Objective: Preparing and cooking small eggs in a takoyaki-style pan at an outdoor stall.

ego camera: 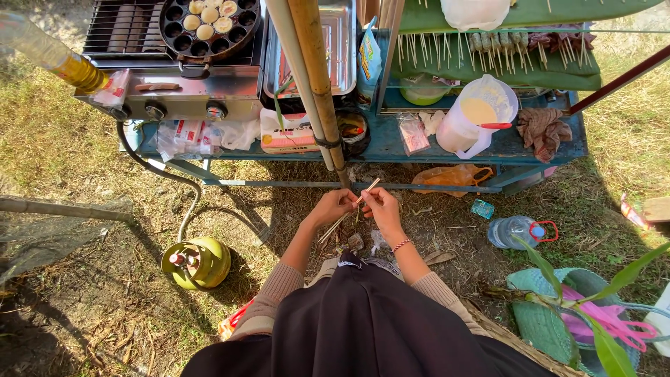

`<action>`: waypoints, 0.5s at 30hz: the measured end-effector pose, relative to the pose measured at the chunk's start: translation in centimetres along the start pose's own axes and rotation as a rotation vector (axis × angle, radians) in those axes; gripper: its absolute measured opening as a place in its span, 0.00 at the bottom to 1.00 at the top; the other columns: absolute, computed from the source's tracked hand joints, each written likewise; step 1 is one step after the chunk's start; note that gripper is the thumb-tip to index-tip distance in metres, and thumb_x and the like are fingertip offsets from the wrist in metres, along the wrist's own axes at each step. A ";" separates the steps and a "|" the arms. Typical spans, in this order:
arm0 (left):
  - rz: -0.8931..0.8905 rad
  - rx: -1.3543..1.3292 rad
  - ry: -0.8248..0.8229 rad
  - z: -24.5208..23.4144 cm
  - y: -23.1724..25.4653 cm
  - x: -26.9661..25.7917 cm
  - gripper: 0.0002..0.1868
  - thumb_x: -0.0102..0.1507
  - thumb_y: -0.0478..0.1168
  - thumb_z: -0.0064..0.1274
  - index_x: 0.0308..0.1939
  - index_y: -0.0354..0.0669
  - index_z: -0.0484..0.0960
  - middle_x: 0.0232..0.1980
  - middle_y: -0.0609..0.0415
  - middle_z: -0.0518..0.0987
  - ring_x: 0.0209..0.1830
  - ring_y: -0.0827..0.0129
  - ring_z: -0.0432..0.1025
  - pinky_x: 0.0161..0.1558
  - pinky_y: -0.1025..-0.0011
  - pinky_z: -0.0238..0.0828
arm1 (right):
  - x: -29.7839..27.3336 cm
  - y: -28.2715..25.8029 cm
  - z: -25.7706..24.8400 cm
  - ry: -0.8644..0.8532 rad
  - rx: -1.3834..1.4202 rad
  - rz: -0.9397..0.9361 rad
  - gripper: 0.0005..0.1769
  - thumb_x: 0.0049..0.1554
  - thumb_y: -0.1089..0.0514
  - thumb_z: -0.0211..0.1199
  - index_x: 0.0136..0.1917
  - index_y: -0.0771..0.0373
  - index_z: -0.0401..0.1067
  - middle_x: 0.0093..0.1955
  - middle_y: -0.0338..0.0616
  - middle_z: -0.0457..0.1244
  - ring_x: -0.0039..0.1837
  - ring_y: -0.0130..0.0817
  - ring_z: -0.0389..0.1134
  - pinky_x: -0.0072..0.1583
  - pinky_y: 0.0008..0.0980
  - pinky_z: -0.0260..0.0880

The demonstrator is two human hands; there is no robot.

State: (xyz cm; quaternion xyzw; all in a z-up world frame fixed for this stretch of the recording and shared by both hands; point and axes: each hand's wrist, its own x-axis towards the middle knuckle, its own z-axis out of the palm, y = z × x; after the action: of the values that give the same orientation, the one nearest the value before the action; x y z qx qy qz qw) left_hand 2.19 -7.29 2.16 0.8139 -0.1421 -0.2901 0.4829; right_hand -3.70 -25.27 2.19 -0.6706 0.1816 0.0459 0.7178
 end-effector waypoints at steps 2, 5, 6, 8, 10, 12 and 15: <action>-0.009 0.004 0.005 -0.3 0.0 -0.6 0.13 0.64 0.43 0.60 0.45 0.36 0.82 0.33 0.54 0.84 0.33 0.73 0.76 0.38 0.70 0.72 | -0.1 0.3 0.3 -0.008 -0.001 0.007 0.14 0.62 0.50 0.64 0.50 0.64 0.76 0.41 0.39 0.70 0.39 0.24 0.70 0.40 0.26 0.74; -0.014 0.012 0.019 -1.4 0.3 -0.3 0.13 0.63 0.43 0.62 0.44 0.37 0.83 0.33 0.54 0.84 0.32 0.73 0.76 0.38 0.70 0.73 | 0.5 -0.1 1.1 -0.018 -0.002 0.010 0.15 0.62 0.49 0.64 0.51 0.64 0.76 0.42 0.39 0.70 0.40 0.24 0.70 0.40 0.26 0.73; -0.016 0.012 0.024 -1.6 0.2 -0.2 0.13 0.62 0.43 0.63 0.43 0.37 0.83 0.33 0.55 0.84 0.32 0.73 0.77 0.38 0.70 0.73 | 0.5 -0.1 1.3 -0.022 -0.004 0.015 0.16 0.62 0.49 0.64 0.52 0.64 0.76 0.43 0.39 0.70 0.40 0.24 0.69 0.41 0.26 0.73; -0.020 0.016 0.028 -2.0 -0.1 -0.1 0.13 0.61 0.43 0.64 0.43 0.37 0.82 0.33 0.55 0.84 0.32 0.73 0.77 0.37 0.71 0.73 | 0.5 -0.4 1.9 -0.025 0.007 0.030 0.16 0.62 0.49 0.64 0.53 0.65 0.76 0.43 0.39 0.69 0.40 0.24 0.69 0.41 0.25 0.73; -0.021 0.020 0.037 -2.5 -0.2 0.1 0.14 0.60 0.43 0.66 0.42 0.37 0.82 0.33 0.55 0.84 0.32 0.74 0.77 0.37 0.71 0.74 | 0.7 -0.7 2.4 -0.031 0.016 0.041 0.16 0.62 0.49 0.64 0.53 0.65 0.76 0.43 0.39 0.69 0.40 0.24 0.69 0.41 0.25 0.73; -0.012 0.024 0.060 -3.2 -0.2 0.0 0.14 0.60 0.42 0.66 0.42 0.37 0.82 0.33 0.55 0.84 0.32 0.73 0.77 0.36 0.71 0.73 | 1.0 -1.0 3.1 -0.044 0.041 0.051 0.16 0.61 0.49 0.65 0.53 0.64 0.76 0.43 0.38 0.69 0.41 0.23 0.69 0.41 0.25 0.72; -0.019 0.020 0.062 -3.9 -0.3 0.0 0.15 0.59 0.42 0.67 0.41 0.37 0.82 0.33 0.54 0.84 0.32 0.73 0.77 0.36 0.71 0.73 | 1.4 -0.5 3.6 -0.054 0.044 0.036 0.16 0.61 0.49 0.65 0.52 0.65 0.76 0.42 0.38 0.69 0.40 0.24 0.69 0.40 0.25 0.72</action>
State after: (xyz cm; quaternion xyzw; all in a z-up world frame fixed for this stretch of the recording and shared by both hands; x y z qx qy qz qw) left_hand 4.57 -4.38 3.29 0.8286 -0.1221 -0.2678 0.4762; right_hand -1.47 -22.03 2.36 -0.6498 0.1751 0.0730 0.7361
